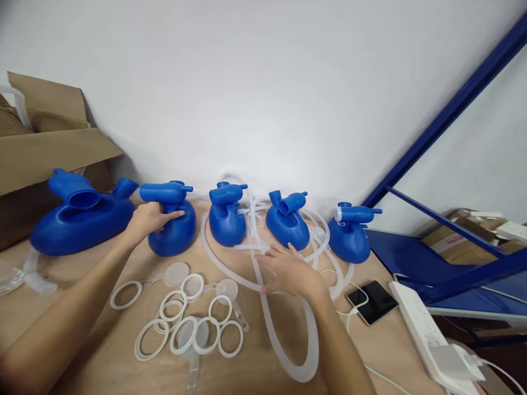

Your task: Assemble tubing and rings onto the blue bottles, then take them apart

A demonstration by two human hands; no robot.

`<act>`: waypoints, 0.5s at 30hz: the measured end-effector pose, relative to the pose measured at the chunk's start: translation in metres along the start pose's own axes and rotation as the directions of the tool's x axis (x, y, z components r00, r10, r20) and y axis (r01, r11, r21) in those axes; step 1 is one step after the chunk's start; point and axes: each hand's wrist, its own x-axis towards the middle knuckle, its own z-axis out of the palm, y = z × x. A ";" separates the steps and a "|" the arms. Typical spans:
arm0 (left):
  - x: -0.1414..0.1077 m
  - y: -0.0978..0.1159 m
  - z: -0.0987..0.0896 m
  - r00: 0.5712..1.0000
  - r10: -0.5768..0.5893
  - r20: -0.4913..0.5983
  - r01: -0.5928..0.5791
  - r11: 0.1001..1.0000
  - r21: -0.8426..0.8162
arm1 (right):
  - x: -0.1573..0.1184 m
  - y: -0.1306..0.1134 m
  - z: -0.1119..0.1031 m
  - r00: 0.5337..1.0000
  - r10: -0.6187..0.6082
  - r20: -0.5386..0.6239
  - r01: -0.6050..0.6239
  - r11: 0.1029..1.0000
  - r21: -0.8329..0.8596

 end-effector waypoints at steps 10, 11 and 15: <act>-0.011 0.013 0.005 0.903 0.140 0.407 0.079 0.876 -0.475 | -0.009 0.078 -0.009 0.927 -0.135 -0.350 0.088 0.985 -0.147; -0.012 0.013 0.001 0.882 0.160 0.443 0.085 0.872 -0.483 | -0.007 0.093 -0.008 0.901 -0.176 -0.396 0.086 0.968 -0.234; -0.006 -0.008 -0.044 0.897 0.102 0.430 0.024 0.961 -0.277 | -0.004 0.152 -0.010 0.802 -0.285 -0.525 -0.007 0.875 -0.485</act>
